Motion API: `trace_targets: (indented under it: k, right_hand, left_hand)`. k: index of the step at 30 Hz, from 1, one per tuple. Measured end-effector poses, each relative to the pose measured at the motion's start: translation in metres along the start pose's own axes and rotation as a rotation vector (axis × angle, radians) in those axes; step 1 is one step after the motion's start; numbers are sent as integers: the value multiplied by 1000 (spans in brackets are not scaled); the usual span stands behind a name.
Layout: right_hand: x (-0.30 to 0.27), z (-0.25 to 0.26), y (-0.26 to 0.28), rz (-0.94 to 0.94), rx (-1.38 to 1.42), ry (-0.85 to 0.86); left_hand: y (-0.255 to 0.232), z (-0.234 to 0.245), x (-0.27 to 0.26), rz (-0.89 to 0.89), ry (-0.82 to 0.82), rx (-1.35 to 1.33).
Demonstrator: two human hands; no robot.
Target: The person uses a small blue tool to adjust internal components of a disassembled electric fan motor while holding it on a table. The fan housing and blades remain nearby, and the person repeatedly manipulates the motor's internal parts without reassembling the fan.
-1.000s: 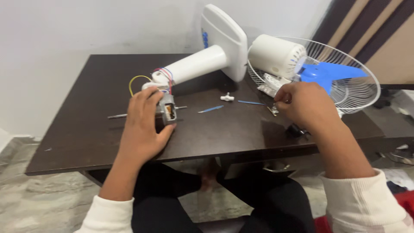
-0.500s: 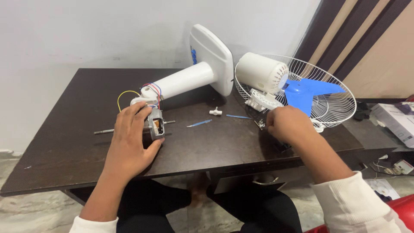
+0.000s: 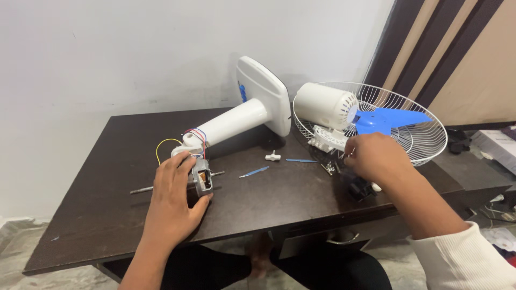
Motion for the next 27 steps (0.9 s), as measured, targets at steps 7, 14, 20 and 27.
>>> trace_targets:
  k: [7, 14, 20, 27]
  right_hand:
    - [-22, -21, 27, -35, 634, -160]
    - [-26, -90, 106, 211, 1215, -205]
    - [-46, -120, 142, 670, 603, -345]
    - [-81, -92, 129, 545, 665, -62]
  left_hand:
    - [0, 0, 0, 22, 19, 2]
    - [-2, 1, 0, -12, -13, 4]
    - [2, -1, -2, -20, -7, -2]
    - [1, 1, -3, -9, -3, -14]
Point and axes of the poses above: each hand's wrist, its own x-axis towards the middle knuckle, its own z-axis out of the back of the hand, y = z × x, the point moved 1 cm from there along x, towards the middle knuckle, and after that the axes turned 6 degrees about x, right-handed, at the moved point
